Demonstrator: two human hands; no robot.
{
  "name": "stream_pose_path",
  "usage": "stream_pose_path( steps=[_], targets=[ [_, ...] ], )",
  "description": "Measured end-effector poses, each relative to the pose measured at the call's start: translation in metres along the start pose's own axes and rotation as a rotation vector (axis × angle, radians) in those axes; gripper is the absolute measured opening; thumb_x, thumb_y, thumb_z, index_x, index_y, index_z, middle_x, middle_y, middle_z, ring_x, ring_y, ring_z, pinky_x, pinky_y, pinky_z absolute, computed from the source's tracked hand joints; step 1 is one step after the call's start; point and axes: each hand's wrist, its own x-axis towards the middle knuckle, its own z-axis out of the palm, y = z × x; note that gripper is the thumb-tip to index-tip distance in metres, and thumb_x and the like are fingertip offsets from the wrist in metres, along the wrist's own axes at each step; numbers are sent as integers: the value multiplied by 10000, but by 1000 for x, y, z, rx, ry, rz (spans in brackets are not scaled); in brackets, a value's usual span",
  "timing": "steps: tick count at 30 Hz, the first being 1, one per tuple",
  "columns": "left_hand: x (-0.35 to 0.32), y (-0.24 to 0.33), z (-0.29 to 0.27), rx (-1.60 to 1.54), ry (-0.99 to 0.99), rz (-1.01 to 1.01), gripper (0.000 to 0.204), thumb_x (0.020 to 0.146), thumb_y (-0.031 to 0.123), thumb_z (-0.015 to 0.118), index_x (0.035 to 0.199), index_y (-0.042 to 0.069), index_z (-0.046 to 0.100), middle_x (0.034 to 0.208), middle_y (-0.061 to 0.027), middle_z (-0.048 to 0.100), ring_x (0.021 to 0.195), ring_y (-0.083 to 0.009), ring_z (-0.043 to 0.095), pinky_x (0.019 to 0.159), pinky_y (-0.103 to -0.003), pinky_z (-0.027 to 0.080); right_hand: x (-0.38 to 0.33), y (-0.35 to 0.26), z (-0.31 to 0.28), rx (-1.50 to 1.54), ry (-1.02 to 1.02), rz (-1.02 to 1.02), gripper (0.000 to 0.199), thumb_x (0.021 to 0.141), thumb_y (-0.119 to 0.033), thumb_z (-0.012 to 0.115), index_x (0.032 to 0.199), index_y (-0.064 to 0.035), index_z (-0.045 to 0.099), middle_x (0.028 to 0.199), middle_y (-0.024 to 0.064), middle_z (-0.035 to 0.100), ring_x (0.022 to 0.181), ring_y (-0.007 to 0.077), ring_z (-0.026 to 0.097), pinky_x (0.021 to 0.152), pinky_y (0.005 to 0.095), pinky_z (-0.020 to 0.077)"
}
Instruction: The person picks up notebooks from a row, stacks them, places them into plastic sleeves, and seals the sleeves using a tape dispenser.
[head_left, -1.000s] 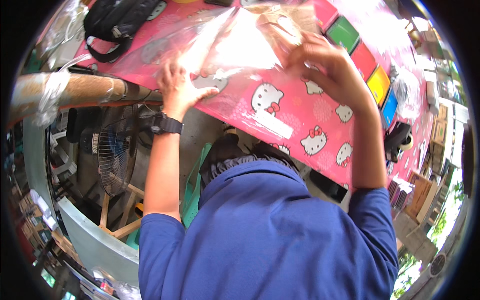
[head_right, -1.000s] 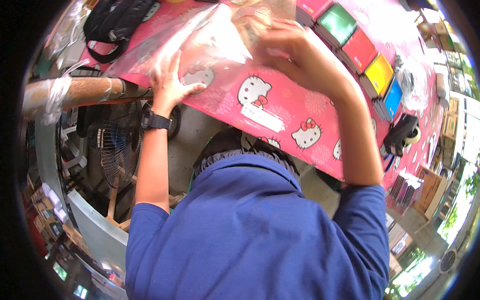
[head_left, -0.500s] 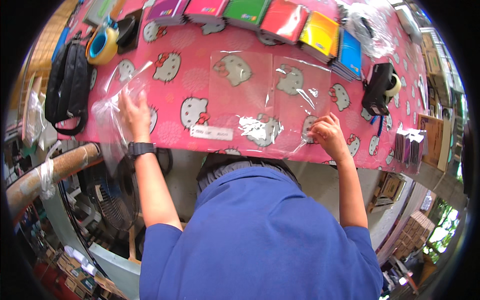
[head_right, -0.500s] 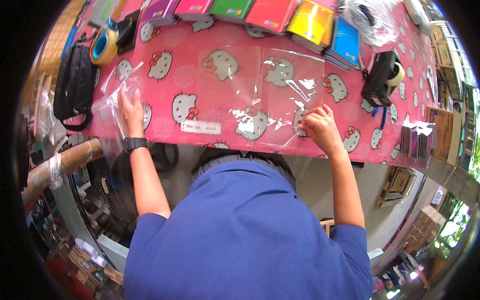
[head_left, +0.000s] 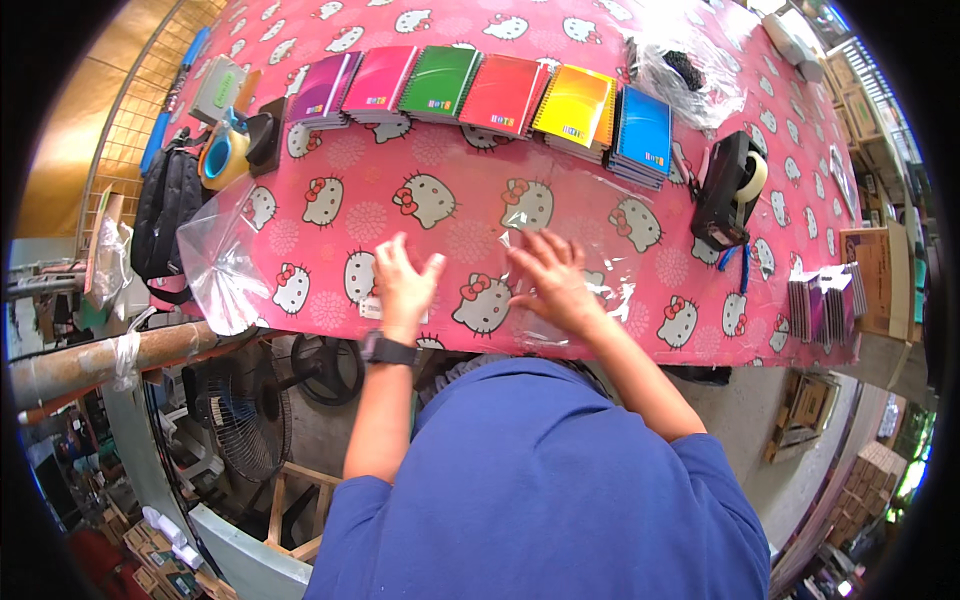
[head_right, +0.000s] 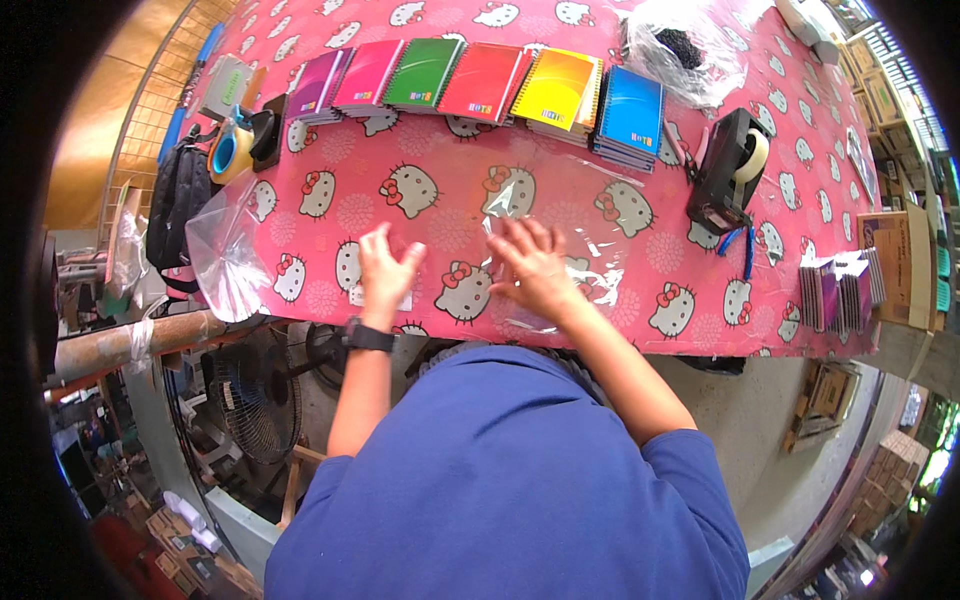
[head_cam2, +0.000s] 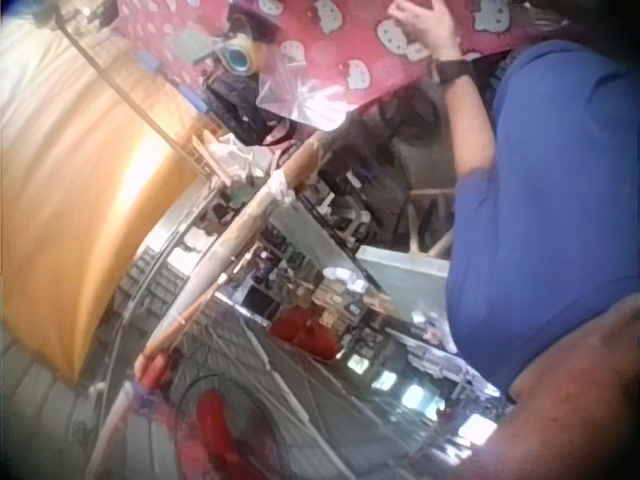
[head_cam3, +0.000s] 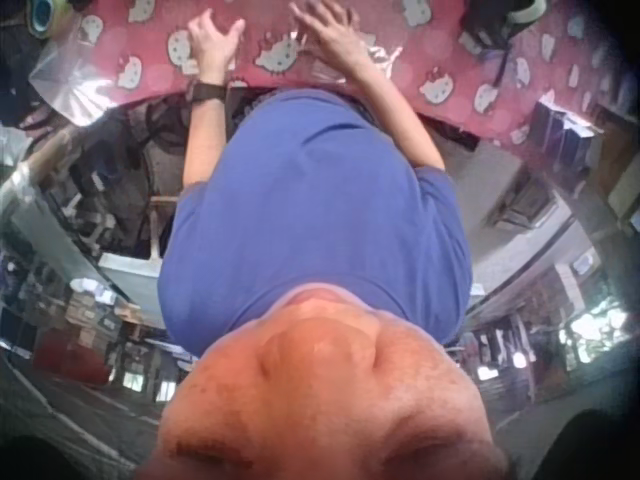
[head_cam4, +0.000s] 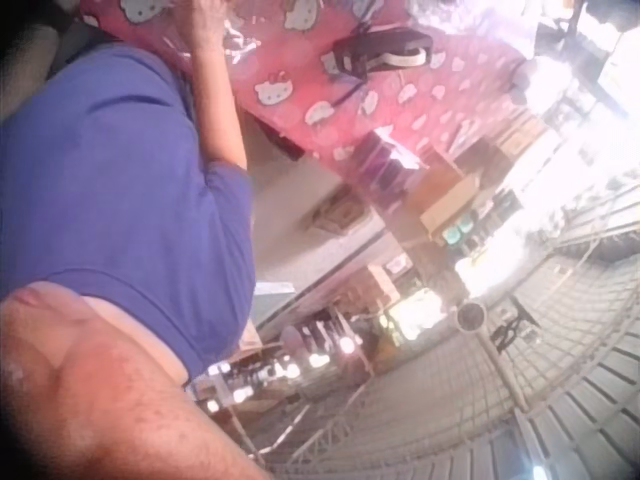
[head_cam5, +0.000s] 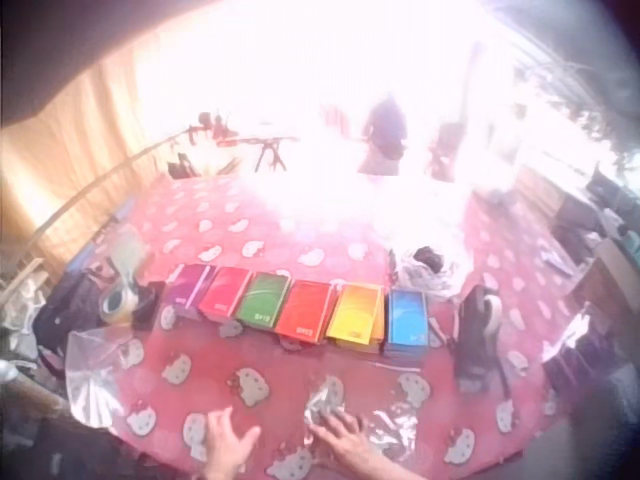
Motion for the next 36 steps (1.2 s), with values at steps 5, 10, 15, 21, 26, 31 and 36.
stream_pose_path(
  steps=[5, 10, 15, 21, 26, 31, 36],
  targets=[
    [-1, 16, 3, -76, -220, -94, 465, 717, 174, 734, 1096, 4, 523, 742, -117, 621, 709, -257, 625, 686, -360, 496, 18, -33, 27, 139, 75, -192, 573, 664, -317, 753, 1176, -176, 537, 1307, 55, 449, 1240, 263, 360, 1027, 468, 209],
    [3, -3, -21, -887, -484, -436, 204, 778, 144, 691, 925, 16, 629, 803, -48, 653, 746, -118, 621, 655, -256, 490, 37, -39, 17, 402, 123, -74, 306, 689, -285, 727, 937, -134, 631, 1050, -12, 599, 1072, 224, 468, 925, 422, 288],
    [5, -22, -27, -1046, -505, -527, 179, 820, 149, 675, 908, -1, 633, 764, -49, 654, 654, -87, 605, 583, -210, 483, 40, -44, 24, 365, 94, 86, 243, 728, -279, 700, 896, -113, 643, 1000, -7, 623, 1057, 210, 474, 938, 433, 275],
    [7, -15, -9, -979, -382, -393, 303, 722, 263, 787, 671, 63, 565, 585, 32, 549, 495, -33, 456, 437, -206, 345, 62, -90, 23, 940, 63, 375, 264, 760, -167, 749, 889, -11, 579, 716, 22, 604, 579, 63, 539, 510, 220, 447],
    [17, -19, -23, -1618, -386, -486, 283, 782, 359, 710, 769, 126, 549, 675, 16, 572, 485, -44, 418, 423, -195, 299, 57, -53, 18, 1280, 53, 588, 94, 823, -131, 665, 841, -63, 602, 768, 9, 590, 672, 84, 539, 538, 233, 448],
    [68, -227, -163, -65, 448, -431, 382, 763, 332, 733, 607, 38, 544, 550, -45, 553, 529, -150, 494, 534, -342, 420, -89, 107, -140, 60, 867, 212, 104, 757, -33, 576, 857, -41, 551, 825, 64, 581, 706, 120, 549, 652, 281, 484],
    [81, -233, -234, 374, 500, -369, 395, 724, 383, 734, 879, 39, 616, 844, -106, 634, 819, -292, 592, 728, -401, 455, -66, -11, -236, 545, 1225, -20, 67, 809, -68, 538, 761, -23, 548, 738, 91, 585, 675, 183, 568, 618, 311, 478]
  ],
)
